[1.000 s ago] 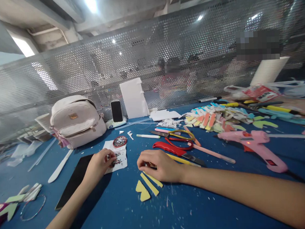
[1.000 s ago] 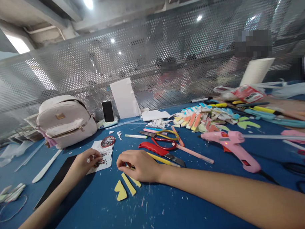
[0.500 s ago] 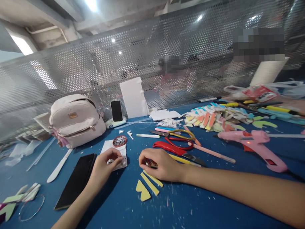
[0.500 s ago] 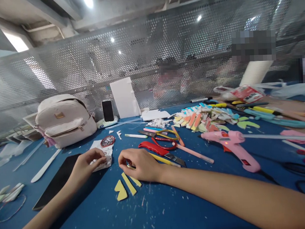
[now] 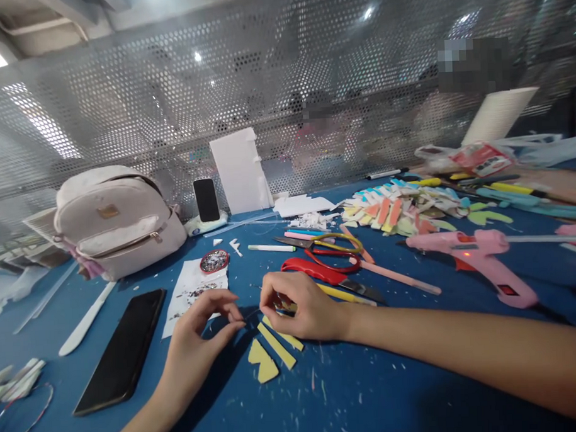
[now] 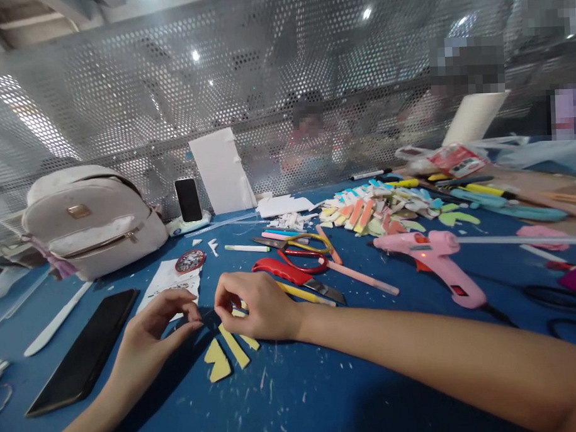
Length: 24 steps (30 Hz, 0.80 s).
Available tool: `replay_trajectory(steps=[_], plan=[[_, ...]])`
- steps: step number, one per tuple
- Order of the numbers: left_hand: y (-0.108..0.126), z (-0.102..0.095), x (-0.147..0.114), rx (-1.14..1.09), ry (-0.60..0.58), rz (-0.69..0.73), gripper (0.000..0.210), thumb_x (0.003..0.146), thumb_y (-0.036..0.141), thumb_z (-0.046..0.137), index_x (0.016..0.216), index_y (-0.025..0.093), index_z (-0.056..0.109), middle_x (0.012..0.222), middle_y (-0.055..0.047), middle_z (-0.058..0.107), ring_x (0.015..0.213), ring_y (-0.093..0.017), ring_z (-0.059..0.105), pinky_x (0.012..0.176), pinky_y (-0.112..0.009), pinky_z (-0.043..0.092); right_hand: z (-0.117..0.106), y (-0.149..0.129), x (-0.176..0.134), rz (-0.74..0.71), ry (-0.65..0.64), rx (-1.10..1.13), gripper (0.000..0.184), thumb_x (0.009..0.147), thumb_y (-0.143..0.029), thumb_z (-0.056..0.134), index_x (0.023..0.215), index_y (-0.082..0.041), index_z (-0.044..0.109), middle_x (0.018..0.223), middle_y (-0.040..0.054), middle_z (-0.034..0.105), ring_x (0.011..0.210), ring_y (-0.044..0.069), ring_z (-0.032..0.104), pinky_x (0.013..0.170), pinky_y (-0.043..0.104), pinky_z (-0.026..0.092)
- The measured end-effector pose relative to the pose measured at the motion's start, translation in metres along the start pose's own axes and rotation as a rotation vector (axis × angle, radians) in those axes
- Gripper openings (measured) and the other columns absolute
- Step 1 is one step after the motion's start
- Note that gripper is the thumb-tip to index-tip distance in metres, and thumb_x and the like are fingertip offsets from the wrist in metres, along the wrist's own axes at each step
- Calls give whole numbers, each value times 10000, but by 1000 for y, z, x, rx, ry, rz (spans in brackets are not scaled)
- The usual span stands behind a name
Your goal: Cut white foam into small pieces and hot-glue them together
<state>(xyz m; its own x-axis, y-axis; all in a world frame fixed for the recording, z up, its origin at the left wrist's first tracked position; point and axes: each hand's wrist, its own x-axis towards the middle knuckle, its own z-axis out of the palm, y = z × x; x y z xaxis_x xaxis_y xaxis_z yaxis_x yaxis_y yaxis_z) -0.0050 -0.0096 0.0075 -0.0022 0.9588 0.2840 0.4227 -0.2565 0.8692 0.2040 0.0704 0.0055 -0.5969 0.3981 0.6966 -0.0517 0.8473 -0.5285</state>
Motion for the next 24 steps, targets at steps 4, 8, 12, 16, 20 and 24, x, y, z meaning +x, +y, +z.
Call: replay_trajectory(steps=[4,8,12,16,20,24], plan=[[-2,0,-2,-7,-11,20,226,810,212,694,1005,228,582,808,19,670,758,-127,638,770,-259,539,1,0,0,-20,-9,-9,93,832,-130,570,793,-188,510,700,-33,534,558,77,451,544,193,375],[-1,1,-3,-1,-12,49,224,815,203,698,1005,239,584,798,33,665,750,-115,637,770,-238,534,1,0,-1,-13,-20,-21,81,844,-147,558,797,-190,509,700,-28,533,574,86,461,542,196,378],[1,2,-4,15,3,75,218,808,200,701,993,248,595,790,42,676,744,-112,640,762,-228,536,0,0,-1,-15,-21,-10,75,843,-149,556,800,-190,512,701,-26,534,575,86,466,541,195,384],[3,4,-5,32,10,91,235,795,210,716,997,250,602,784,40,691,735,-120,649,752,-235,542,0,0,-1,-18,-30,-4,73,837,-143,558,804,-191,514,700,-25,535,582,89,476,546,200,388],[3,4,-5,41,10,108,225,792,220,713,991,245,611,777,30,698,723,-135,661,736,-255,552,0,1,0,-20,-44,-20,79,834,-139,558,801,-194,511,699,-26,534,588,94,478,551,208,382],[5,4,-5,56,18,103,226,799,235,707,1002,232,608,789,8,706,729,-153,671,743,-286,560,0,1,0,-16,-61,-35,84,833,-133,555,808,-197,507,713,-23,543,601,97,485,563,208,387]])
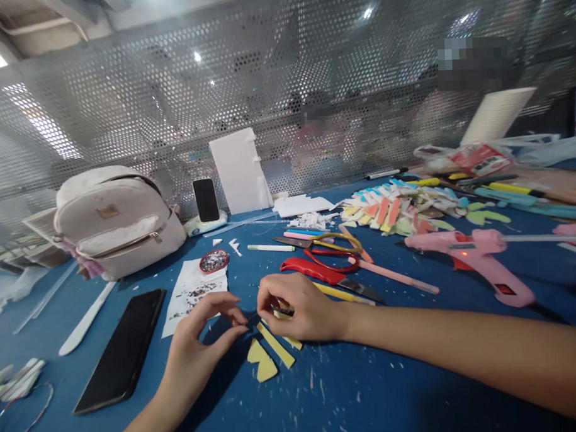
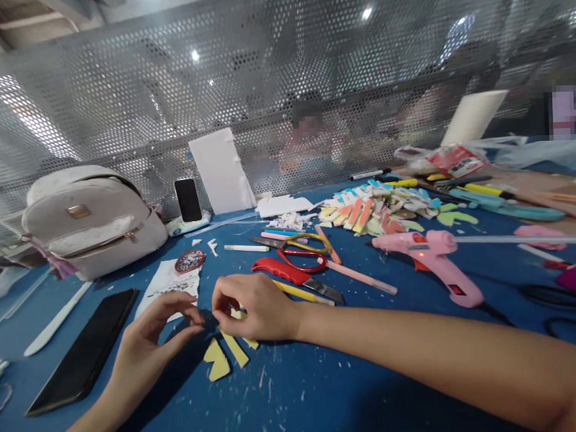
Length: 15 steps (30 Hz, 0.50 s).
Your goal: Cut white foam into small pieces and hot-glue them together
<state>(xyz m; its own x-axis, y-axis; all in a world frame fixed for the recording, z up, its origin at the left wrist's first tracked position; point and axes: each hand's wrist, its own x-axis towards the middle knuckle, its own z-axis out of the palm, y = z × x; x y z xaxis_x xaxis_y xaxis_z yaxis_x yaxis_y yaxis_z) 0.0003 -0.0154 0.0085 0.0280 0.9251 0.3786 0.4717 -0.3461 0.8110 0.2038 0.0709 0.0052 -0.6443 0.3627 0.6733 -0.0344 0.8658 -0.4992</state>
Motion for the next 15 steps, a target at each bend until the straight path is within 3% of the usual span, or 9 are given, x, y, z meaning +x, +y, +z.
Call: replay_trajectory(steps=[15], plan=[[-6,-1,0,-4,-23,16,238,831,208,685,1045,244,587,813,18,705,755,-140,669,767,-263,545,0,-1,1,3,16,-12,77,834,-134,553,808,-195,514,708,-23,549,588,97,473,552,208,375]])
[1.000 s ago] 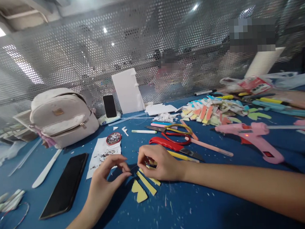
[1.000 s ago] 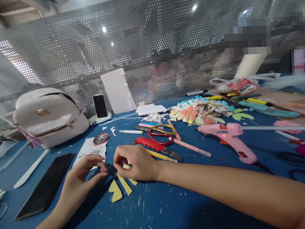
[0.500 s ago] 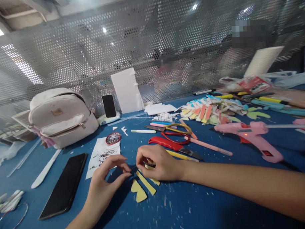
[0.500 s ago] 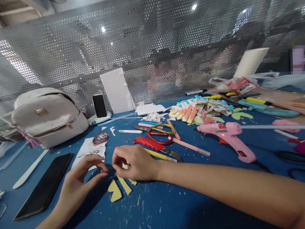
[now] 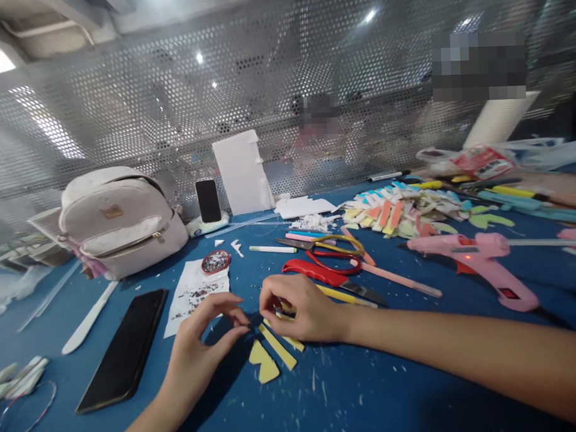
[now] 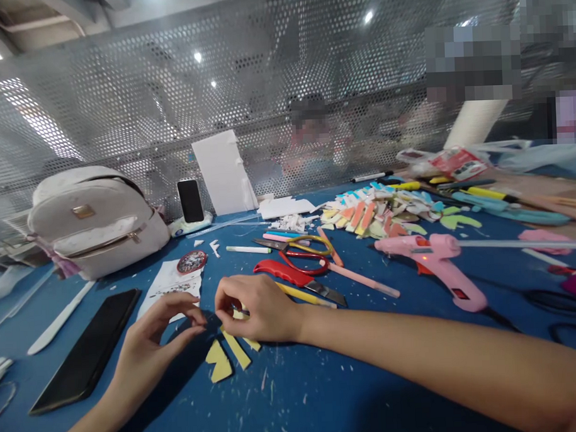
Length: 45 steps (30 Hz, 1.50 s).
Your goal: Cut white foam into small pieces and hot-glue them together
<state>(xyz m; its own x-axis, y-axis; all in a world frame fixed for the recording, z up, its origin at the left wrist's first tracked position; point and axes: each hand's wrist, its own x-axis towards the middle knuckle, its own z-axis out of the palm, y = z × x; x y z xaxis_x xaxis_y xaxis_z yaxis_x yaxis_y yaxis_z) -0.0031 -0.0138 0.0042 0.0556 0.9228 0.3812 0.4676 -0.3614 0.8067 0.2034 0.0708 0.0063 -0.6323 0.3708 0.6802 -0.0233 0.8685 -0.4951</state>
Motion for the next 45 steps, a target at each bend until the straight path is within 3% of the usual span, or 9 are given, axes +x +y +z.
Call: replay_trajectory(steps=[45], plan=[[1,-1,0,1,-1,58,264,855,160,659,1074,275,568,828,55,708,759,-98,656,769,-215,531,0,0,0,-2,-7,-18,75,842,-134,559,811,-187,516,705,-28,539,589,91,467,559,204,368]])
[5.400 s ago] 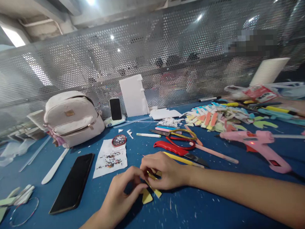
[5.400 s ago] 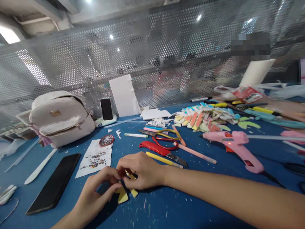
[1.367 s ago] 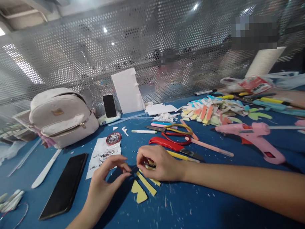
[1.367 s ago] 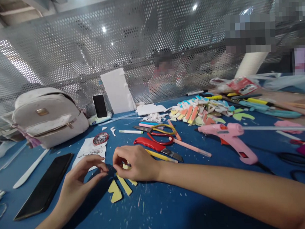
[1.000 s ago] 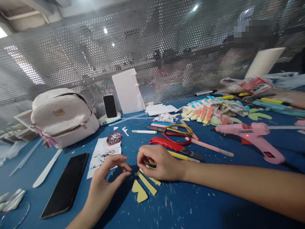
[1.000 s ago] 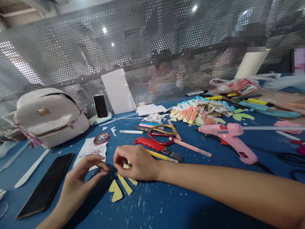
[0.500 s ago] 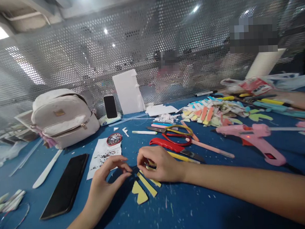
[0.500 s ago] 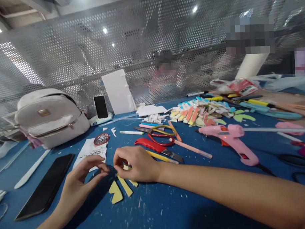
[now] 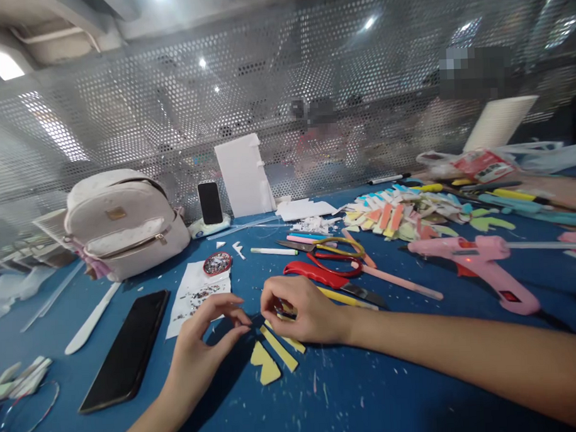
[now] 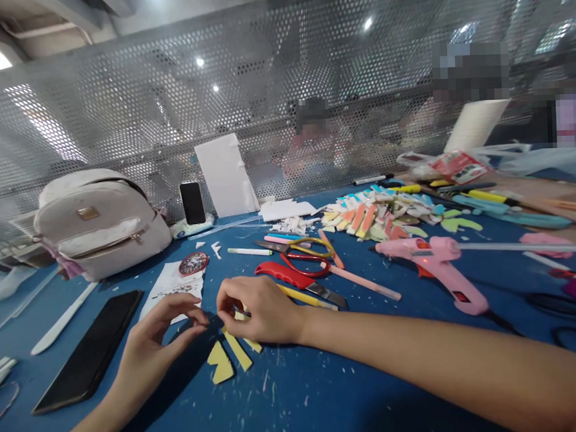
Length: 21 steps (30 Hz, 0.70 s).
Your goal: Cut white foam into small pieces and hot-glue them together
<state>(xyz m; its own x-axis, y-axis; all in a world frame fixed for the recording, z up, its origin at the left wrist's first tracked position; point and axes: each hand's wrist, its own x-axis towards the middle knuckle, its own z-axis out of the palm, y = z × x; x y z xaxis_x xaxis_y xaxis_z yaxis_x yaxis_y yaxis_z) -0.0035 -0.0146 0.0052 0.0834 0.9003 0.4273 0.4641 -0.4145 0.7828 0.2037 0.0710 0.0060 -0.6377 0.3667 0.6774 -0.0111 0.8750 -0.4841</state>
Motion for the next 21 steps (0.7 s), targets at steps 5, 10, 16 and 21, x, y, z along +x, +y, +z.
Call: replay_trajectory(steps=[5,10,16,21], plan=[[-3,1,1,8,-7,-3,262,858,171,661,1083,265,565,836,43,708,770,-105,659,773,-227,535,0,-1,1,0,5,6,77,841,-133,557,805,-188,516,707,-27,541,588,92,465,559,205,367],[-2,1,-1,19,-7,-21,254,856,164,659,1074,257,569,835,39,709,772,-105,660,785,-230,530,0,-1,0,0,13,17,81,834,-127,566,805,-184,517,706,-31,540,588,87,462,560,201,364],[-2,1,-1,13,-22,-11,268,861,157,651,1082,279,562,840,57,709,770,-97,663,783,-220,530,1,0,-1,2,12,2,79,840,-130,563,809,-186,518,709,-29,543,602,93,468,571,207,367],[-1,1,1,3,-10,-4,269,854,155,659,1071,287,573,827,66,708,761,-97,664,774,-219,534,0,-1,0,5,3,0,71,843,-135,556,810,-186,519,712,-24,550,604,97,475,567,209,366]])
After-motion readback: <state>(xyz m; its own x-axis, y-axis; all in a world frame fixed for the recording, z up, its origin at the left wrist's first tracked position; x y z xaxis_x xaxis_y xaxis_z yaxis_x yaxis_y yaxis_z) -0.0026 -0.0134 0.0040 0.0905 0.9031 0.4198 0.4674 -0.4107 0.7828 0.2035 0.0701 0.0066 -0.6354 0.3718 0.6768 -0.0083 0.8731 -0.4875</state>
